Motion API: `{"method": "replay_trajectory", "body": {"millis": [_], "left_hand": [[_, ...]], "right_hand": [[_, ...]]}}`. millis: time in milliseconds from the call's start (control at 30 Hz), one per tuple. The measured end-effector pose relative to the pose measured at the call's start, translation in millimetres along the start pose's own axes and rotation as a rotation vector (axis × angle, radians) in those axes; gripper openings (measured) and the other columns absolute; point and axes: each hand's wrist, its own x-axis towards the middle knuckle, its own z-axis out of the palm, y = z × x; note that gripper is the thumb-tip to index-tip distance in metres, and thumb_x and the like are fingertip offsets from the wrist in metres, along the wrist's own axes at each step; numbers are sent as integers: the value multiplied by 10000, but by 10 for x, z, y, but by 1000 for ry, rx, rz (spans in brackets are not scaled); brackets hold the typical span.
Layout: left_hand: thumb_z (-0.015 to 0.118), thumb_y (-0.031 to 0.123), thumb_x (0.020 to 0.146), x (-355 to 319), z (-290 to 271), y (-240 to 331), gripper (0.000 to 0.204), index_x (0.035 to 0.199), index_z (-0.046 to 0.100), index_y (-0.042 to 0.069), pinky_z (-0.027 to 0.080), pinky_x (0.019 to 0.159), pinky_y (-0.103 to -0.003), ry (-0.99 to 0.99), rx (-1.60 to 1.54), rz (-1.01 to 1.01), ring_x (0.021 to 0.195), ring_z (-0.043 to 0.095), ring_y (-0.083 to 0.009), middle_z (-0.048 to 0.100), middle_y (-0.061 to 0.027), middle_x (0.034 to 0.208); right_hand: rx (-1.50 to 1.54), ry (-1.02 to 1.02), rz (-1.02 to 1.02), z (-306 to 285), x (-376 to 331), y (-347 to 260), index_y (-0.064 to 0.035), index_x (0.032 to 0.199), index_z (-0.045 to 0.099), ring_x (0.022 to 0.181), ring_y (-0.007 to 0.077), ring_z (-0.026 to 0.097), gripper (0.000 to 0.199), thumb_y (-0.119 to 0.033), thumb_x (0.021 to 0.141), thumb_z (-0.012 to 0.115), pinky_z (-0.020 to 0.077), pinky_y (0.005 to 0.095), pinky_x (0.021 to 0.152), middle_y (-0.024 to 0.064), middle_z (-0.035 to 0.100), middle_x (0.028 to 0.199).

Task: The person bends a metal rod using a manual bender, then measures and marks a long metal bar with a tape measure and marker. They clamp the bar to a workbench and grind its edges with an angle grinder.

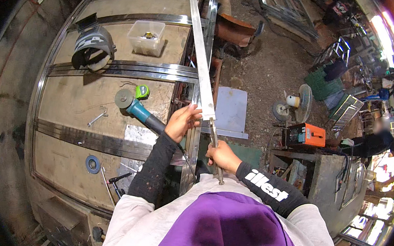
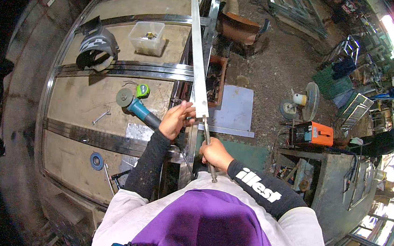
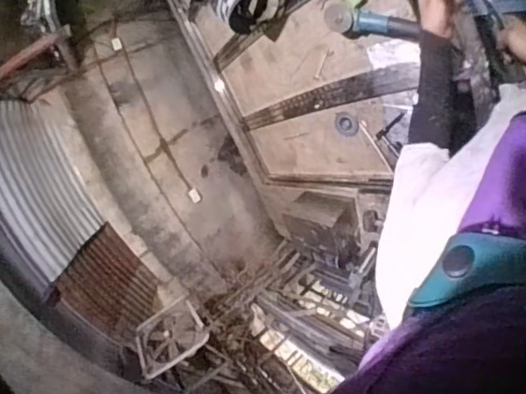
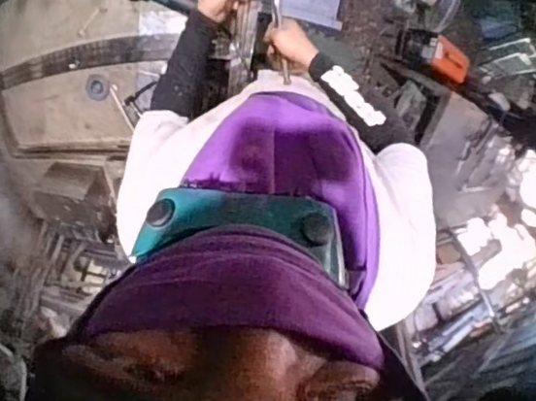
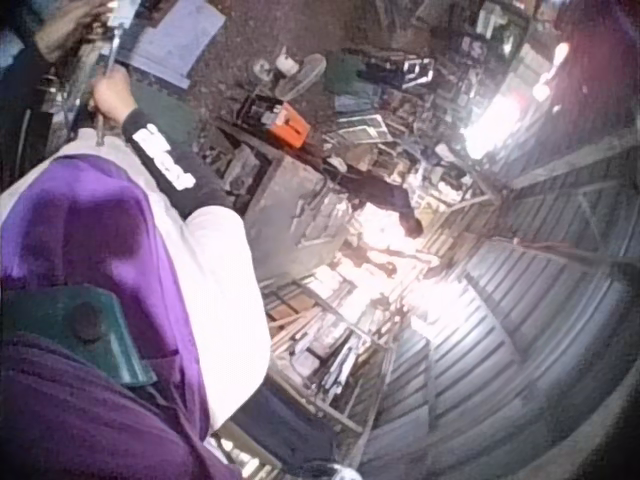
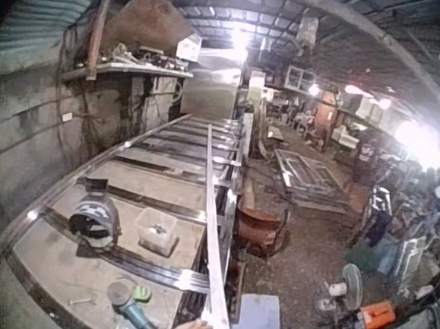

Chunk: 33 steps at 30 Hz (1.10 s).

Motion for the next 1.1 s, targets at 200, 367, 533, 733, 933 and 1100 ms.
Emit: {"method": "replay_trajectory", "body": {"millis": [200,367,533,733,933,1100], "left_hand": [[650,75,945,463,242,246,123,931,672,-45,459,547,-247,38,164,64,611,568,-111,634,-41,755],[675,75,931,588,524,266,122,903,651,-42,464,524,-245,-60,236,-4,613,588,-117,628,-48,752],[701,55,909,594,672,369,109,872,627,-15,488,543,-247,-76,251,-33,641,620,-128,632,-50,756],[706,50,913,658,639,446,131,890,584,6,554,568,-256,-139,272,-163,647,653,-149,637,-72,791],[697,65,930,723,673,613,136,911,579,2,622,651,-259,-252,315,-217,699,693,-165,652,-86,846],[712,76,928,852,626,618,154,901,577,9,629,671,-257,-331,308,-265,726,707,-165,661,-82,911]], "right_hand": [[54,72,-31,81,-117,-165,-9,836,545,550,183,601,91,-87,865,584,465,350,511,67,571,638],[345,73,-100,270,-55,-87,-53,883,529,779,160,668,159,-128,928,662,508,313,667,24,590,765],[509,66,-354,589,72,-215,37,1090,553,813,128,598,358,-215,908,729,514,316,728,57,627,935],[574,156,-511,813,329,-237,55,1186,491,910,153,609,525,-260,882,780,522,314,810,94,625,1026],[586,386,-488,963,413,-350,2,1091,509,809,121,576,559,-332,817,865,502,286,741,23,583,895],[607,466,-489,991,566,-396,-12,1056,510,778,117,561,589,-354,776,900,491,287,713,16,581,880]]}}
